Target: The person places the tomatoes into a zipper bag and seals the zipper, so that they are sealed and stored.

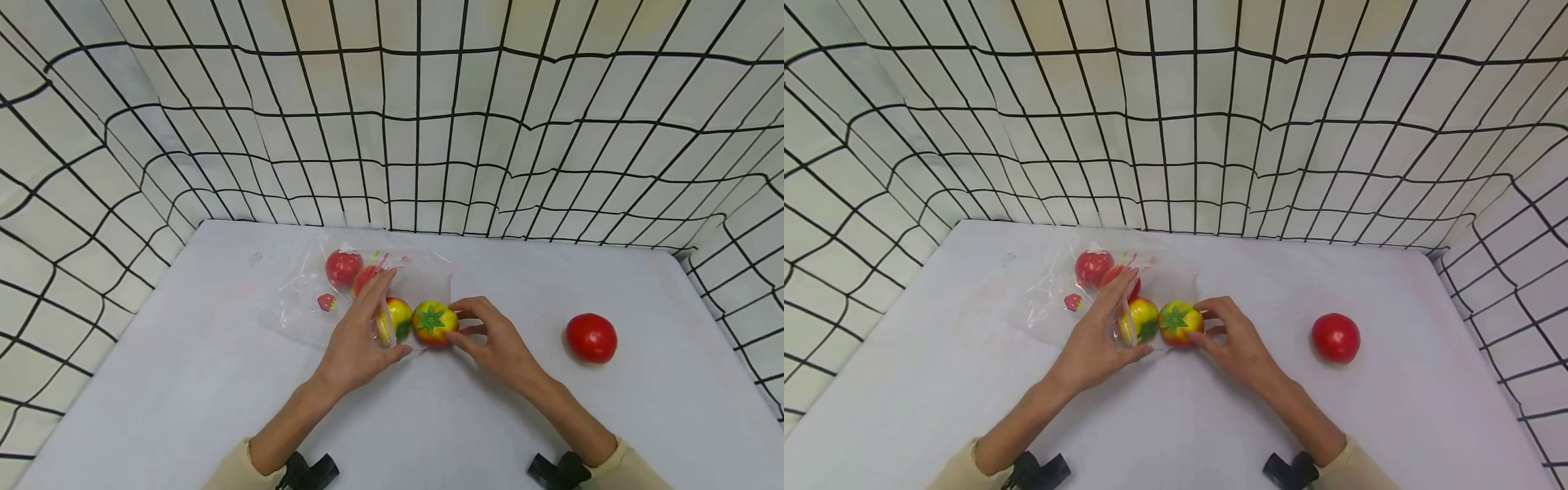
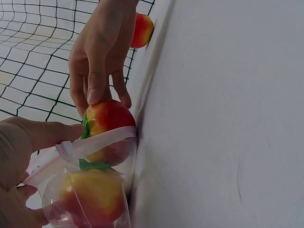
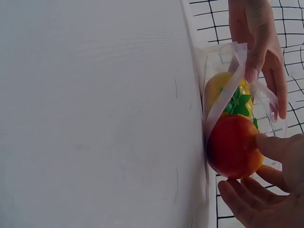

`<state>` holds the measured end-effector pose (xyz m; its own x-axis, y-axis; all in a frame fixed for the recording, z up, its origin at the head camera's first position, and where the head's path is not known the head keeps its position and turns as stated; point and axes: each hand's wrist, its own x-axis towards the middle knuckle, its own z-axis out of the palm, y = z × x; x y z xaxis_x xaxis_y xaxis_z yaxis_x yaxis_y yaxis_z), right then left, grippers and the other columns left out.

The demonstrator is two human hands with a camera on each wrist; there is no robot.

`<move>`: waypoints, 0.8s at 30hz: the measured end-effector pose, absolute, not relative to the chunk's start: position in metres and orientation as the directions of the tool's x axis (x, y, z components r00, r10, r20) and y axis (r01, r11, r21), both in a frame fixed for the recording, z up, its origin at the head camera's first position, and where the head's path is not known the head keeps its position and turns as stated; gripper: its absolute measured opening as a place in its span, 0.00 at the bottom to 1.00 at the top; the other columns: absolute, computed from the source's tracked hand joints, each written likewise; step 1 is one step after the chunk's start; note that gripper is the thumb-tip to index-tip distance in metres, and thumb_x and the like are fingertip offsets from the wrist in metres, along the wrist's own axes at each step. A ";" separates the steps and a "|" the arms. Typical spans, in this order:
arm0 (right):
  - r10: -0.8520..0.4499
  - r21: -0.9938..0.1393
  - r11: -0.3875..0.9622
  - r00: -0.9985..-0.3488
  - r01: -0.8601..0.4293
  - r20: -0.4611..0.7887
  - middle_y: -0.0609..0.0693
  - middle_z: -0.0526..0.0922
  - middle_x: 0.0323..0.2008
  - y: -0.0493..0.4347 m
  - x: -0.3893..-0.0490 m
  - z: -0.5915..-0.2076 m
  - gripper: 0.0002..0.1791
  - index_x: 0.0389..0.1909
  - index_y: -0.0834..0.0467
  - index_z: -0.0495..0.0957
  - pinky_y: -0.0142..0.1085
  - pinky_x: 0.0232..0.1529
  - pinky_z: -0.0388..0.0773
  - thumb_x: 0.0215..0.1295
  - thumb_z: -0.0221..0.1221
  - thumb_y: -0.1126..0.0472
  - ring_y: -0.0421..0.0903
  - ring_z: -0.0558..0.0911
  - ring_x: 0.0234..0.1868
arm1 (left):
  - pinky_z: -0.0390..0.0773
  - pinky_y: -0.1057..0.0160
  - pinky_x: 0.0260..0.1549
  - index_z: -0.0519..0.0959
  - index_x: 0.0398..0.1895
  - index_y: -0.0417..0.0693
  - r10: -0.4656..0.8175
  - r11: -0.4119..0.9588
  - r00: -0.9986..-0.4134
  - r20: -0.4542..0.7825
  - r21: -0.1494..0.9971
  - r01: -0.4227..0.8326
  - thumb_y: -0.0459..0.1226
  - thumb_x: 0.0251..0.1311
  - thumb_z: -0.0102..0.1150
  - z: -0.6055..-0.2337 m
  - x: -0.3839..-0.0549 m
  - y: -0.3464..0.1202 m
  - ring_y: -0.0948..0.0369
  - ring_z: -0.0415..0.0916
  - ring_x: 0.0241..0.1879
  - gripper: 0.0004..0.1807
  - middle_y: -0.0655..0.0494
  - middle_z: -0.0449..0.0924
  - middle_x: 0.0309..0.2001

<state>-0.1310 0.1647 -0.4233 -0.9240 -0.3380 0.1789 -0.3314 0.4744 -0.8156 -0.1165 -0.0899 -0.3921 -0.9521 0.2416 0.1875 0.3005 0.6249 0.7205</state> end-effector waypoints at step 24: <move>-0.235 -0.793 0.520 -0.946 -0.317 0.223 0.57 0.80 0.49 0.147 -0.133 -0.425 0.24 0.60 0.57 0.80 0.38 0.46 0.90 0.62 0.71 0.67 0.48 0.89 0.42 | 0.78 0.45 0.67 0.54 0.84 0.65 0.252 0.645 -0.952 0.172 0.704 0.298 0.37 0.45 0.84 -0.393 -0.116 -0.092 0.50 0.58 0.81 0.63 0.55 0.58 0.82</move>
<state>-0.1335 0.1475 -0.4250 -0.9460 -0.2351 0.2234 -0.3166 0.5201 -0.7933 -0.1162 -0.0918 -0.3933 -0.9524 0.2518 0.1720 0.2976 0.6446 0.7043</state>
